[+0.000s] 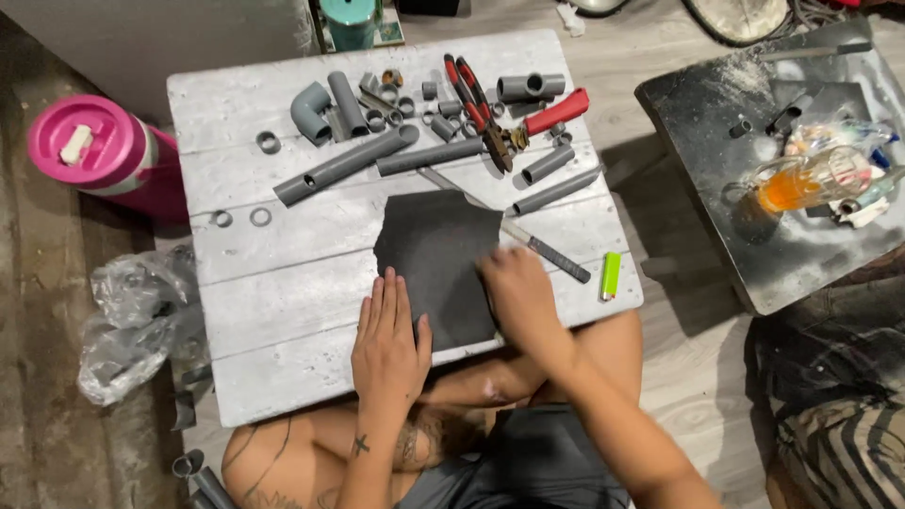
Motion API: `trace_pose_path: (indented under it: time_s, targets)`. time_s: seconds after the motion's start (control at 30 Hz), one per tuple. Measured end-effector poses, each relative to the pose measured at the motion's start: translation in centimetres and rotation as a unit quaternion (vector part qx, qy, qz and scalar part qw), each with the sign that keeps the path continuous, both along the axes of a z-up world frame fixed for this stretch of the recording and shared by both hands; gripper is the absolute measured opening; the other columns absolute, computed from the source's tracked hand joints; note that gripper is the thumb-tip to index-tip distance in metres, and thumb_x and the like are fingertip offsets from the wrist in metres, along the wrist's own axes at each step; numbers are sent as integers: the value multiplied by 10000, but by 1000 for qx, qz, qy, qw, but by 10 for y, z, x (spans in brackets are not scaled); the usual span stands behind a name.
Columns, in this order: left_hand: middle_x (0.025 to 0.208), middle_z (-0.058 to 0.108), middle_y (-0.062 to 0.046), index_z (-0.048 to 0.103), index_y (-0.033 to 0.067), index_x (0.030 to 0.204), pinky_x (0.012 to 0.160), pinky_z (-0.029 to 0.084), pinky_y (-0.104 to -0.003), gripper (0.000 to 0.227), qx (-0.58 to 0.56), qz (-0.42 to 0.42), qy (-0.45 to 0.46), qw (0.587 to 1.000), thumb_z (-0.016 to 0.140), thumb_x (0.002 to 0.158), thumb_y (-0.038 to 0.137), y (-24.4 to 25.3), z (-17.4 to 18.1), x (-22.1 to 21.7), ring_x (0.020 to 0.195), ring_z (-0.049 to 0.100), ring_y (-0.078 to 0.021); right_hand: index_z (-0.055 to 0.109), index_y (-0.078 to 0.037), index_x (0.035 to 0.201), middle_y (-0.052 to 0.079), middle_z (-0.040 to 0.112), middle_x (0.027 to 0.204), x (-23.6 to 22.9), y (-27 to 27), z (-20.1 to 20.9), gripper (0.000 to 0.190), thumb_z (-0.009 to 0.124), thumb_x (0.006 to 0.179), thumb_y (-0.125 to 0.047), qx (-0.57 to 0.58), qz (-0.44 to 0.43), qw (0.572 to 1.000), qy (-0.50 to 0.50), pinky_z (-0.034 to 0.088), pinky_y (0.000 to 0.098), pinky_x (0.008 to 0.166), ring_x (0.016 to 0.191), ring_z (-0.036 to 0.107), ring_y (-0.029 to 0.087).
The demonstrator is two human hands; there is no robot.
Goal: Sanding a small circular PVC component on a sheet of sandpaper on a wooden table.
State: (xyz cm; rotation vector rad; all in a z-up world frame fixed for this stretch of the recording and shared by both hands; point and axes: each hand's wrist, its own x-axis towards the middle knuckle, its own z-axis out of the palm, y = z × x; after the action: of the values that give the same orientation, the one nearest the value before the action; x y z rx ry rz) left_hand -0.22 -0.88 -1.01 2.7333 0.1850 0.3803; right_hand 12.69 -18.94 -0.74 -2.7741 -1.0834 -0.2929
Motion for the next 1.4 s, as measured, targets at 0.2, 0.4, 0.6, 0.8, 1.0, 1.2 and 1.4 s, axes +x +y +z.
trace_pose_path:
  time_s: [0.2, 0.4, 0.6, 0.8, 1.0, 1.2, 1.4]
  targets:
    - [1609, 436, -177, 447, -29, 1524, 1253, 308, -412, 599, 3, 9, -11, 1000, 536, 998, 242, 1, -1, 1, 1484, 432, -288, 718, -74, 945, 75, 659, 882, 2, 52, -13, 157, 643, 855, 30, 8, 97, 994, 41, 457, 433, 647, 821, 566, 289]
    - [1613, 423, -176, 436, -24, 1529, 1250, 303, -409, 586, 10, 3, 4, 1000, 468, 1048, 308, 1, 0, -1, 1489, 417, -284, 682, -12, 1154, 170, 678, 1073, -49, 5, -3, 332, 656, 826, 32, 0, 29, 992, 125, 458, 458, 846, 976, 567, 349]
    - [1594, 455, -180, 463, -35, 1510, 1239, 326, -406, 574, 3, 13, -19, 1000, 522, 1022, 261, -1, 9, 2, 1471, 446, -285, 770, -76, 957, 67, 670, 871, 31, 28, -19, 144, 667, 857, -91, 37, 83, 996, -25, 440, 452, 636, 819, 542, 312]
    - [1651, 357, -168, 385, -23, 1557, 1262, 279, -399, 596, 21, -6, -6, 1000, 451, 1053, 288, 1, -1, -1, 1523, 361, -280, 685, -55, 1008, 105, 606, 914, -41, 22, 11, 186, 596, 847, -80, -17, 162, 986, 46, 401, 448, 655, 843, 527, 332]
    - [1623, 400, -162, 420, -15, 1526, 1222, 306, -414, 589, 13, 9, -14, 1000, 486, 1019, 279, -4, -2, -4, 1484, 400, -296, 638, -68, 813, 153, 593, 833, 14, 7, -40, 33, 608, 824, -78, -69, 42, 997, -10, 513, 484, 584, 781, 610, 373]
    - [1662, 344, -98, 369, 30, 1553, 1244, 253, -375, 652, 39, 17, -26, 999, 493, 994, 342, 0, -27, -3, 1522, 335, -224, 636, -116, 788, 83, 588, 805, 18, 42, -30, 76, 615, 841, -166, 2, 146, 989, -22, 393, 492, 588, 769, 533, 333]
    - [1648, 381, -60, 398, 70, 1553, 1210, 310, -367, 675, 57, 40, -39, 997, 523, 990, 422, -3, -49, -4, 1500, 379, -208, 623, -62, 808, 111, 602, 852, -34, 2, -35, 138, 652, 865, -184, 53, 129, 988, 61, 436, 495, 630, 770, 554, 353]
